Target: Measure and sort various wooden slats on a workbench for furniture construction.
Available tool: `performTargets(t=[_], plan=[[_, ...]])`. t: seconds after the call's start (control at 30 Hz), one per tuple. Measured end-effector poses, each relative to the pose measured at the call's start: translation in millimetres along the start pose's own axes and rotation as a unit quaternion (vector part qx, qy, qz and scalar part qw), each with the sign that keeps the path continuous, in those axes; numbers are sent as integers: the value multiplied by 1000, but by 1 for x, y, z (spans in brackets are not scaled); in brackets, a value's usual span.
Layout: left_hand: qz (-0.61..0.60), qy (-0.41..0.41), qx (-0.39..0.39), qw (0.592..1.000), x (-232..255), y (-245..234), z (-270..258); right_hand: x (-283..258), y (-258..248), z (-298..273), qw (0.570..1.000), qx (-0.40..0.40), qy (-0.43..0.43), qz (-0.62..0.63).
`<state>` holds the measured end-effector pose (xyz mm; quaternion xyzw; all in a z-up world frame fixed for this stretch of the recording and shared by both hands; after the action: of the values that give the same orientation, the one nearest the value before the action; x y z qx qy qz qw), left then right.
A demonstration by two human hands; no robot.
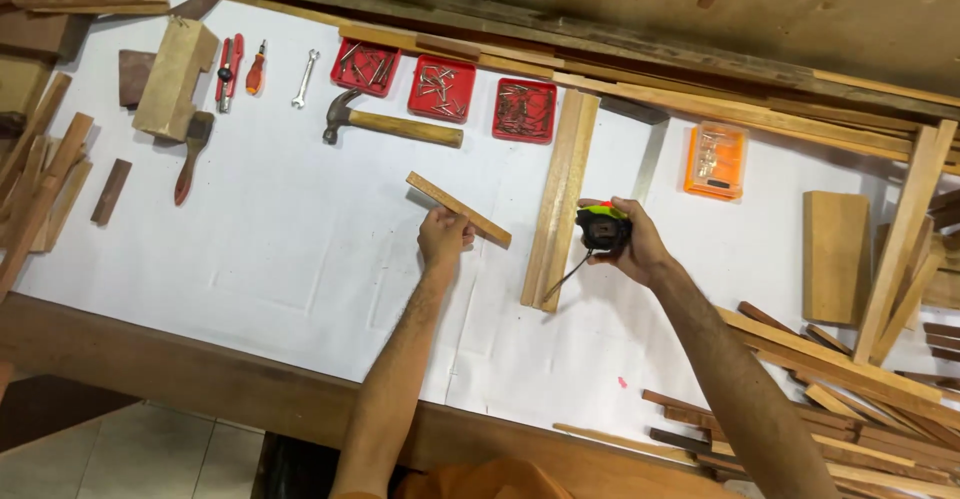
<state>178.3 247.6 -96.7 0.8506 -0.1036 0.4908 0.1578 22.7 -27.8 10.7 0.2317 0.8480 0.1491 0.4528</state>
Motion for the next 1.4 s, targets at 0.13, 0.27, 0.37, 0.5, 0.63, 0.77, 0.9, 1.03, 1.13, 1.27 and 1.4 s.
performTargets(t=[0.13, 0.27, 0.37, 0.5, 0.63, 0.77, 0.9, 1.03, 1.13, 1.27, 1.4], plan=[[9, -26, 38, 999, 13, -15, -8, -2, 48, 35, 998, -49, 22, 27], [16, -62, 62, 996, 18, -24, -10, -10, 106, 59, 994, -59, 81, -51], [58, -91, 46, 993, 15, -31, -10, -3, 129, 82, 985, -77, 115, -103], [91, -81, -3, 993, 26, -39, -8, 18, 133, 128, 952, -90, 101, -275], [10, -32, -103, 994, 43, -52, 5, 20, 153, 152, 924, -109, 47, -363], [71, -22, -194, 978, 54, -70, 21, 18, 171, 167, 877, -109, 25, -467], [137, 0, -240, 961, 55, -93, 39, 18, 184, 174, 852, -135, -29, -504], [113, -24, -260, 959, 56, -105, 50, 18, 195, 167, 869, -137, 60, -471], [144, -54, -246, 957, 64, -112, 55, 24, 184, 171, 847, -130, 82, -508], [230, -66, -154, 959, 69, -139, 69, 28, 155, 165, 803, -107, 185, -556], [330, -63, -87, 938, 89, -154, 67, 32, 128, 151, 792, -93, 260, -545]])
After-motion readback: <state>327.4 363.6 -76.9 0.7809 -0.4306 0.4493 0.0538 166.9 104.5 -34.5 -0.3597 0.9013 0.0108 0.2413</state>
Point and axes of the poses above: each hand's wrist, its own z-axis towards the middle knuckle, its own y-axis out of the palm, x = y × z, the point moved 4 cm from there along z, towards the middle knuckle, and after that the axes turned 12 degrees about -x, right-handed, at the moved point
